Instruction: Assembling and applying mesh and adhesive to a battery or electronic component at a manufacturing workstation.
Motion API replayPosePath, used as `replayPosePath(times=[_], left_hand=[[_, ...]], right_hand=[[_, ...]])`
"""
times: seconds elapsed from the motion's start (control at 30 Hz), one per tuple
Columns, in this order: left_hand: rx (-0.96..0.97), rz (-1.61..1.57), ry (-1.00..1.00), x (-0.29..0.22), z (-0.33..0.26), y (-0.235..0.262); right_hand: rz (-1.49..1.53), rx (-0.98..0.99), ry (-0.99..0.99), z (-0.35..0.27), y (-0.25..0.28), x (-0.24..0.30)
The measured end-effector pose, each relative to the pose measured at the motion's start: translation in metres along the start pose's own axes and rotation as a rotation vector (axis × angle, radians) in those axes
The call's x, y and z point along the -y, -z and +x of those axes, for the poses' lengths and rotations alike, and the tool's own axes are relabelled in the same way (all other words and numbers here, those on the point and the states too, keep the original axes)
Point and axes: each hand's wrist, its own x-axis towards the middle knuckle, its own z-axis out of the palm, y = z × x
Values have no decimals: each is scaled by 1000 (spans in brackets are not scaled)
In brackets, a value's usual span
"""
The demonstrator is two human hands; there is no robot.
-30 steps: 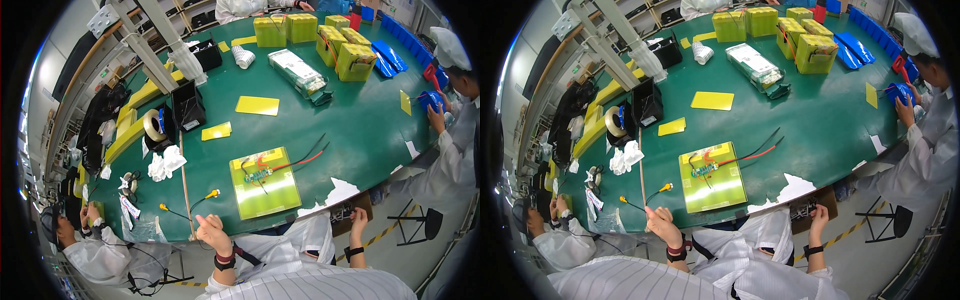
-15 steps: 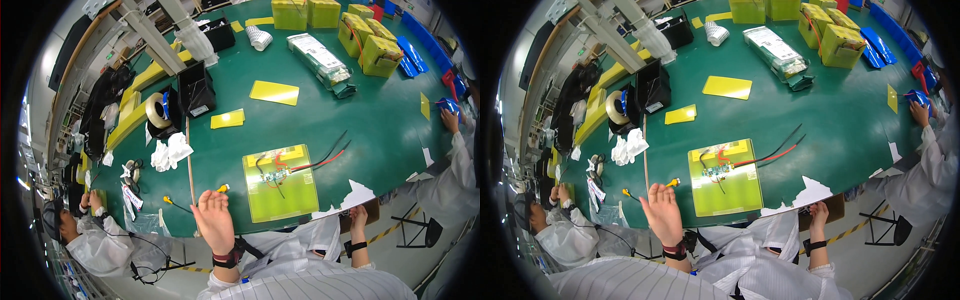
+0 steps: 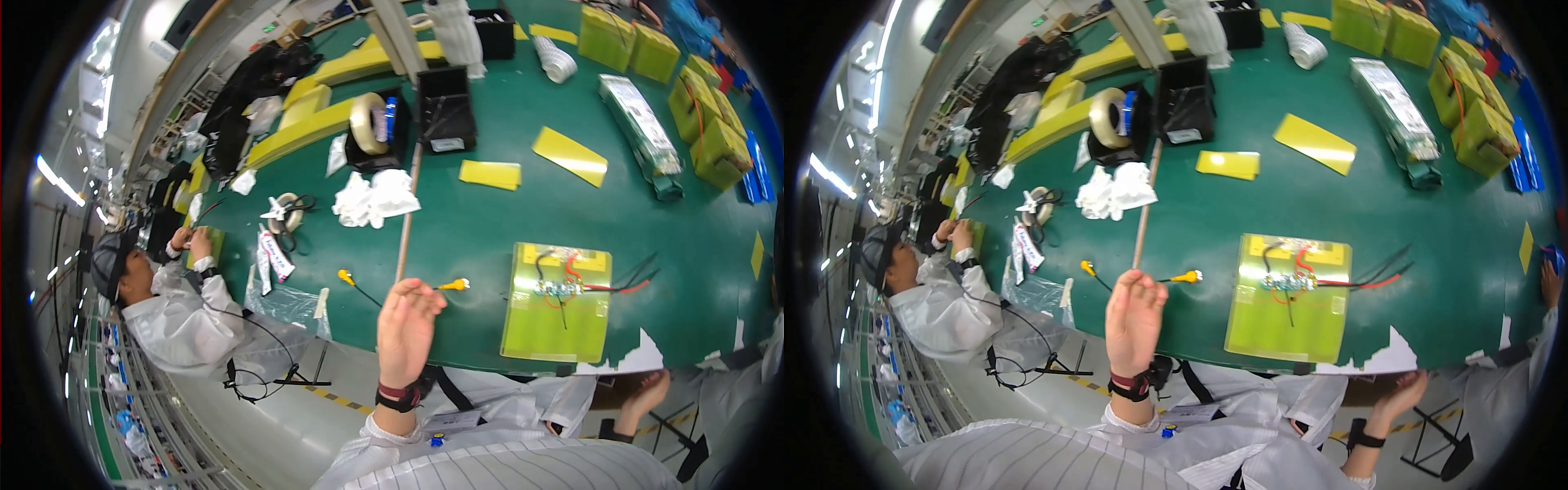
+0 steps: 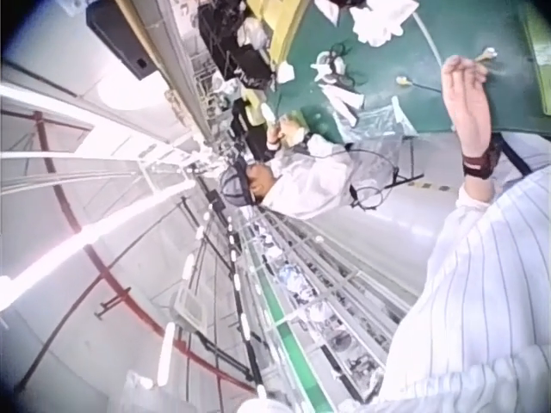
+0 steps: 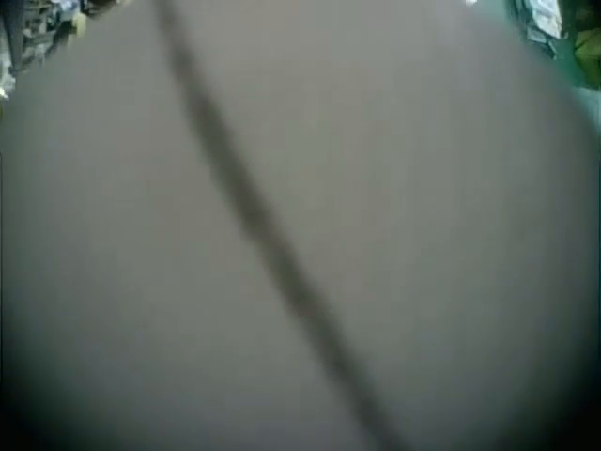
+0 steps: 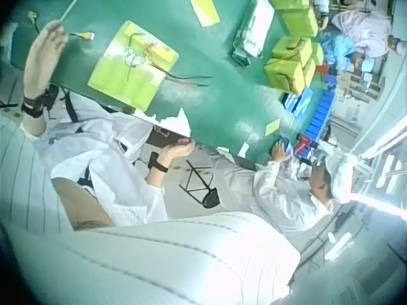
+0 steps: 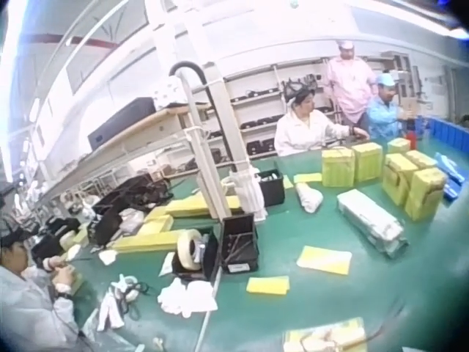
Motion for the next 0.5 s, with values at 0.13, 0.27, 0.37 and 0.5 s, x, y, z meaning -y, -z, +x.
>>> replayPosePath(times=[0.13,0.27,0.37,0.5], left_hand=[[-316,630,-257,-62,14,35],[-545,1193,-429,-138,53,130],[-850,1764,-408,-176,83,227],[-772,2076,-210,-177,112,269]], right_hand=[[-75,-5,286,-4,-11,56],[42,17,310,-3,-12,93],[122,-25,368,7,-8,97],[102,12,518,-22,-25,133]])
